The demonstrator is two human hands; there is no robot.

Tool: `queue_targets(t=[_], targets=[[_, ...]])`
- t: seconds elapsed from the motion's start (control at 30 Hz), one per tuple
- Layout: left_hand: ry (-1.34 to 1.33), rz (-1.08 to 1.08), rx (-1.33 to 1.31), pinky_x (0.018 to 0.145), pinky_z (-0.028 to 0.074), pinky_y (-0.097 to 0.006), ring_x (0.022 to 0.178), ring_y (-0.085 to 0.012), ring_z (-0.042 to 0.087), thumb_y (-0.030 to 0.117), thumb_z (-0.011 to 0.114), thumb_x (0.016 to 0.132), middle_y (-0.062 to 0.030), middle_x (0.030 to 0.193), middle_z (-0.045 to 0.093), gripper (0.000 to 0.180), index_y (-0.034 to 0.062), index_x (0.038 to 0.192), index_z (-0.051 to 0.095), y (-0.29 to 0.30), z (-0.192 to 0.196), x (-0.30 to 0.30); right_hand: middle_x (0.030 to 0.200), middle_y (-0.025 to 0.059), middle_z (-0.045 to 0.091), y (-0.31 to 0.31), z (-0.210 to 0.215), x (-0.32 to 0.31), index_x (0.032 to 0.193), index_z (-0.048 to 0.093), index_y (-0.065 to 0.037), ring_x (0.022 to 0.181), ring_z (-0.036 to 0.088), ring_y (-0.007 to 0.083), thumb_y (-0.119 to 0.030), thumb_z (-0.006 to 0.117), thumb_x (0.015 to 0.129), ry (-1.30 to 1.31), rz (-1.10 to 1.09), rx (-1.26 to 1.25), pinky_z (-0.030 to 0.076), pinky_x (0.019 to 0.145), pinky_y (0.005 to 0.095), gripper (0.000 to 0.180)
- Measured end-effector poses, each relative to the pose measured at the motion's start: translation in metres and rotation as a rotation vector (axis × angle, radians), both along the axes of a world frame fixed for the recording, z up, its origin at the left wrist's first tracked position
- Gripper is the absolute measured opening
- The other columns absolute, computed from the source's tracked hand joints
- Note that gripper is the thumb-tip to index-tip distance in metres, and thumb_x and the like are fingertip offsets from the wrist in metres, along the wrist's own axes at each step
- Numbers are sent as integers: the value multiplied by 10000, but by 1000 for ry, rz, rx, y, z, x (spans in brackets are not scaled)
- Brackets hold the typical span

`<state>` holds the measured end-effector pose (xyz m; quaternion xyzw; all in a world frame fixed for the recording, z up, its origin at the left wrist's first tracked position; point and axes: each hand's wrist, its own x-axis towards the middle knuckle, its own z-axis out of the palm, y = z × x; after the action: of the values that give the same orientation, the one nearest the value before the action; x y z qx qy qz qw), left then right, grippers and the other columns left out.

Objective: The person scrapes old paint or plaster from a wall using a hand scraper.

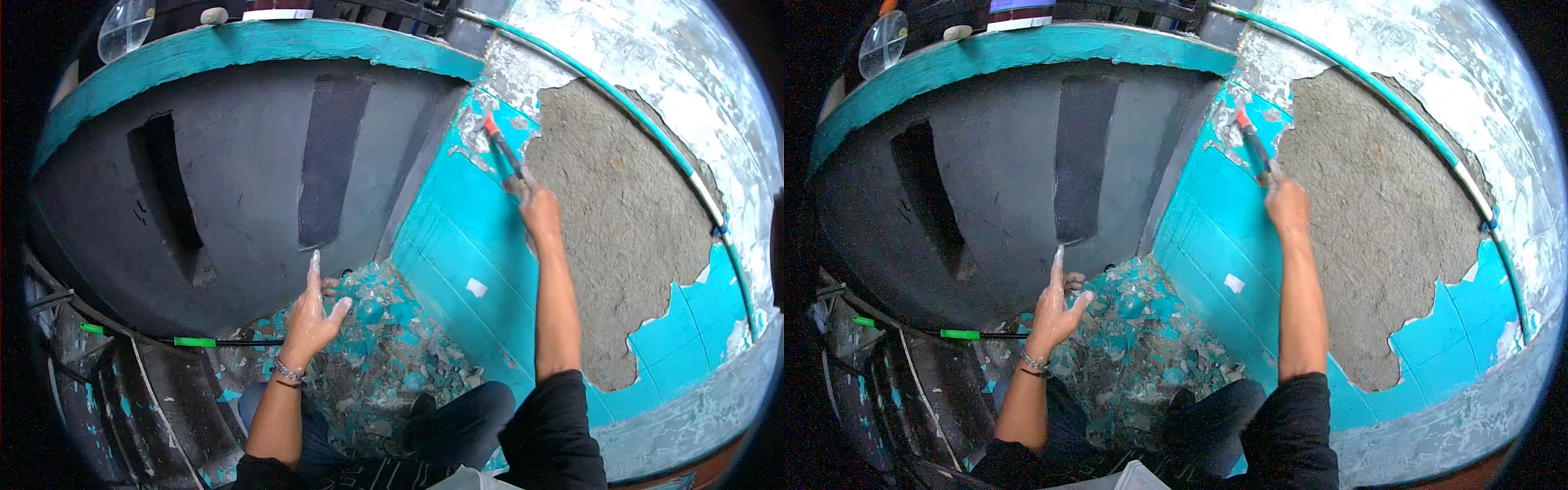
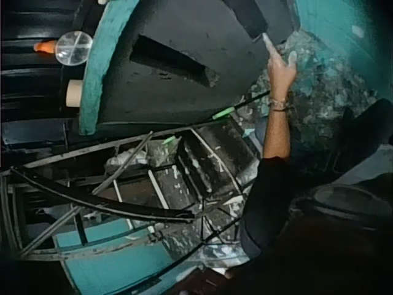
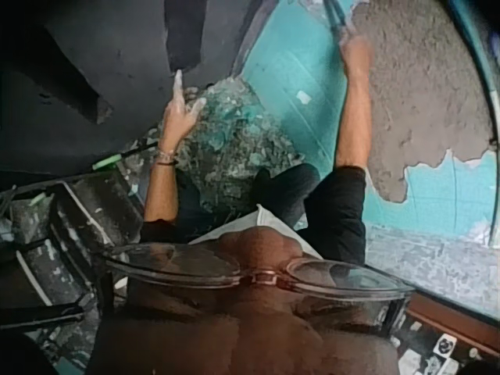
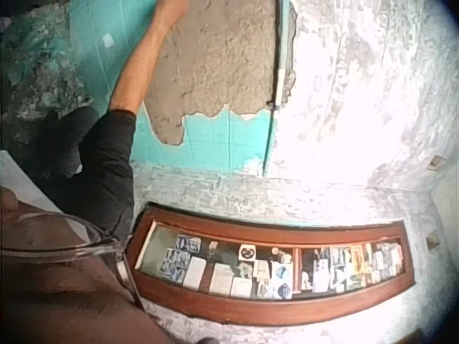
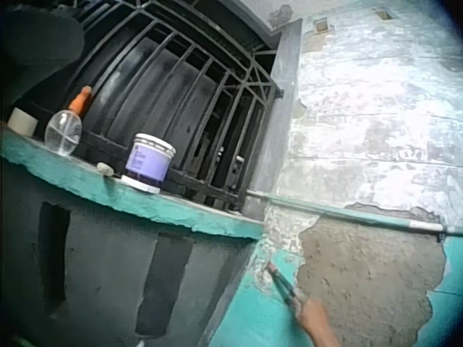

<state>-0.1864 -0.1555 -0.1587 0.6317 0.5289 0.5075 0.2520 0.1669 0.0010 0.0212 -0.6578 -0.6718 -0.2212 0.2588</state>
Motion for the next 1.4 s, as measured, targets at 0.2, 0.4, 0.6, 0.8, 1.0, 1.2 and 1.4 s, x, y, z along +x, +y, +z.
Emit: queue_targets(t=[0.2, 0.4, 0.6, 0.8, 1.0, 1.2, 1.4], targets=[[123, -3, 45, 704, 488, -395, 832, -327, 621, 242, 642, 807, -205, 1008, 620, 884, 20, 1454, 83, 5, 0, 5, 889, 214, 642, 25, 23, -21, 1231, 567, -254, 812, 625, 390, -220, 513, 874, -7, -70, 9, 491, 712, 496, 363], [196, -39, -36, 629, 481, -418, 703, -358, 618, 261, 647, 803, -246, 937, 621, 895, 33, 1458, 82, 1, -3, 2, 865, 200, 650, 11, 41, 8, 1229, 565, -266, 808, 631, 376, -239, 513, 873, -73, -31, 82, 495, 711, 496, 361], [267, -83, -101, 654, 495, -416, 762, -377, 628, 266, 656, 793, -259, 985, 616, 904, 34, 1457, 88, 2, -5, 9, 908, 193, 650, 26, 53, -13, 1226, 564, -259, 858, 626, 375, -297, 506, 882, -96, -170, 7, 488, 756, 500, 350], [443, -59, -44, 699, 501, -446, 849, -407, 619, 298, 650, 788, -285, 1075, 591, 890, 13, 1444, 120, 0, -7, 8, 914, 185, 654, 29, 40, -12, 1237, 551, -262, 860, 627, 375, -283, 503, 886, 3, -6, 39, 493, 758, 491, 355], [509, -169, -230, 721, 499, -453, 889, -393, 613, 317, 646, 791, -272, 1117, 576, 854, -5, 1427, 176, -2, -14, 5, 930, 218, 643, 23, 34, -3, 1275, 516, -258, 866, 621, 391, -277, 487, 896, -32, -73, 13, 487, 771, 503, 380], [595, -139, -117, 762, 474, -436, 903, -381, 606, 364, 649, 794, -211, 1000, 625, 859, 50, 1442, 180, 16, -23, 18, 901, 213, 648, 60, 0, -6, 1262, 533, -207, 844, 630, 383, -273, 484, 906, 170, 112, 137, 489, 733, 483, 365], [554, -354, -218, 836, 461, -436, 1003, -379, 579, 378, 643, 799, -218, 1085, 606, 806, 44, 1420, 252, 22, -28, 2, 901, 233, 632, 34, 22, 18, 1285, 521, -214, 828, 612, 391, -230, 493, 899, 105, 48, 153, 475, 731, 481, 388]])
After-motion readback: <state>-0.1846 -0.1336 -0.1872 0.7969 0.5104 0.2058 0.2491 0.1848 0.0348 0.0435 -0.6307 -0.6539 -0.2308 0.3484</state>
